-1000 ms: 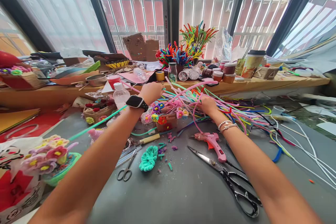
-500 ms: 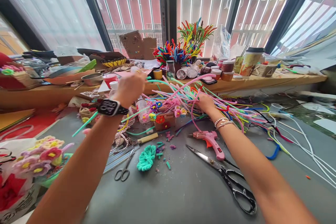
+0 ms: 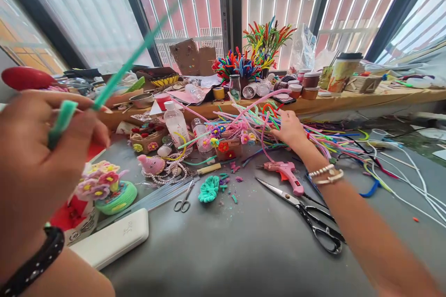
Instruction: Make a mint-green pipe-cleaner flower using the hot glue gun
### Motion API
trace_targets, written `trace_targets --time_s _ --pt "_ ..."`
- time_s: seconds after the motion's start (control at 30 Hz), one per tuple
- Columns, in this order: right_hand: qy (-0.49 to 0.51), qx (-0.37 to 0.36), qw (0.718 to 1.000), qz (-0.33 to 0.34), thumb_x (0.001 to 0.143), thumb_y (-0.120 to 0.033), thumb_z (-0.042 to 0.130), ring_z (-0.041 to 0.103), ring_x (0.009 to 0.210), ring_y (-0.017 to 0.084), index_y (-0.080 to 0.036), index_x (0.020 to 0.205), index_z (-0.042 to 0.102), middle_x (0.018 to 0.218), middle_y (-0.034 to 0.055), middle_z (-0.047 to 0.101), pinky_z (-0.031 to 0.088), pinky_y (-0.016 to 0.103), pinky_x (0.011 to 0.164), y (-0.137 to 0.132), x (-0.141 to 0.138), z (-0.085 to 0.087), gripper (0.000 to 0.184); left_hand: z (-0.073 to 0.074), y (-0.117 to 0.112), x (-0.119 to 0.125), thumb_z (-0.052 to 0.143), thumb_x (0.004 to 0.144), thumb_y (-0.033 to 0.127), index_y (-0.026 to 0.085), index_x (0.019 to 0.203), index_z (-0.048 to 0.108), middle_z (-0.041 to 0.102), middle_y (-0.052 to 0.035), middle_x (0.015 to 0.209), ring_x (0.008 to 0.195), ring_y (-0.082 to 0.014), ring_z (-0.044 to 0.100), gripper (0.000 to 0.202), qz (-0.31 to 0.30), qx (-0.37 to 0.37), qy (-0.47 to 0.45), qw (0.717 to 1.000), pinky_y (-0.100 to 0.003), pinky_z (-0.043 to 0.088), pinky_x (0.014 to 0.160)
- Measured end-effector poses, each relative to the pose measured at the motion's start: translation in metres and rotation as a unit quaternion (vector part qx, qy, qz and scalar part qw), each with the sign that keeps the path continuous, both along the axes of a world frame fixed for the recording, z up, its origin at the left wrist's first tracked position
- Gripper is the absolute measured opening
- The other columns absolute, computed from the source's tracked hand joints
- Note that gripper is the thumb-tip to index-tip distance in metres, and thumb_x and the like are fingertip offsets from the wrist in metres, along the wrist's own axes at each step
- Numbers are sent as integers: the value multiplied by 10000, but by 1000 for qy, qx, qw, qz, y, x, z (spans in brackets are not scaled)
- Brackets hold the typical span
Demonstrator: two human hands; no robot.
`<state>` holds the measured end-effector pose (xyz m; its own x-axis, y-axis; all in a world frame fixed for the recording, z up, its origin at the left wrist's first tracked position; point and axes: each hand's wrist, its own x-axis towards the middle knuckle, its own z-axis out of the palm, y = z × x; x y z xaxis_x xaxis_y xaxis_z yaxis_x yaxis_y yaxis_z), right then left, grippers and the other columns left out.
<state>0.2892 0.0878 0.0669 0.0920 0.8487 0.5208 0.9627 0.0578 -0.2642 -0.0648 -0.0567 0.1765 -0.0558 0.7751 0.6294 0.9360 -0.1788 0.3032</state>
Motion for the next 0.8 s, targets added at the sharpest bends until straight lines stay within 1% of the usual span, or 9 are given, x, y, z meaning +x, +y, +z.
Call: trace_targets --time_s 0.07,0.1,0.13,0.2,0.27,0.4,0.6,0.7,0.8 --pt "123 -2 991 54 707 -409 580 539 885 246 -134 1040 531 962 131 559 441 349 756 -47 -16 2 434 -5 -11 27 308 819 415 362 919 433 563 51 646 525 -162 542 168 -57 35 2 998 -303 411 532" --pt "195 -59 970 129 718 -485 546 552 765 205 -161 988 551 861 92 574 451 316 674 -71 -28 1 422 -12 -15 40 337 810 380 342 916 442 559 47 609 503 -162 537 153 -103 3 10 995 -292 400 500" --pt "267 -144 925 229 695 -553 541 540 682 173 -178 1001 546 806 64 572 443 283 601 -93 -41 -2 484 -21 -17 52 348 806 337 321 921 446 555 41 579 492 -163 535 151 -152 -37 18 988 -283 393 490" --pt "388 -267 783 407 574 -650 591 486 586 127 -202 1131 474 754 21 544 390 233 489 -128 -69 -11 724 -46 -17 71 348 803 239 281 907 470 608 13 665 548 -163 569 166 -241 -152 65 956 -266 390 505" --pt "482 -284 692 456 487 -691 613 411 529 93 -204 1163 454 678 -16 497 314 203 436 -145 -96 -21 847 -73 -13 84 349 785 151 245 914 483 635 -20 777 652 -175 599 209 -315 -215 108 918 -256 390 540" --pt "593 -188 703 345 731 -553 515 301 466 63 -178 999 575 517 -62 365 218 195 423 -143 -128 -38 464 -107 0 91 286 843 172 187 931 493 639 -57 852 714 -175 596 225 -330 -251 95 905 -260 408 608" --pt "600 -148 734 281 810 -469 442 329 433 63 -164 915 613 511 -38 475 219 204 407 -131 -127 -53 365 -104 27 64 461 801 374 206 949 564 645 -24 866 753 -152 580 246 -422 -309 -42 851 -229 428 661" --pt "618 -138 731 254 799 -480 448 358 425 62 -166 834 605 547 -23 527 240 200 403 -127 -119 -57 353 -112 46 42 432 796 403 173 811 578 633 -24 734 656 -143 572 273 -328 -288 -149 887 -232 432 608" --pt "615 -161 741 216 781 -537 433 351 388 67 -168 657 553 468 -33 471 225 203 382 -122 -111 -62 407 -131 63 28 465 750 395 171 732 584 615 -16 647 610 -159 557 254 -263 -313 -125 904 -256 424 583"
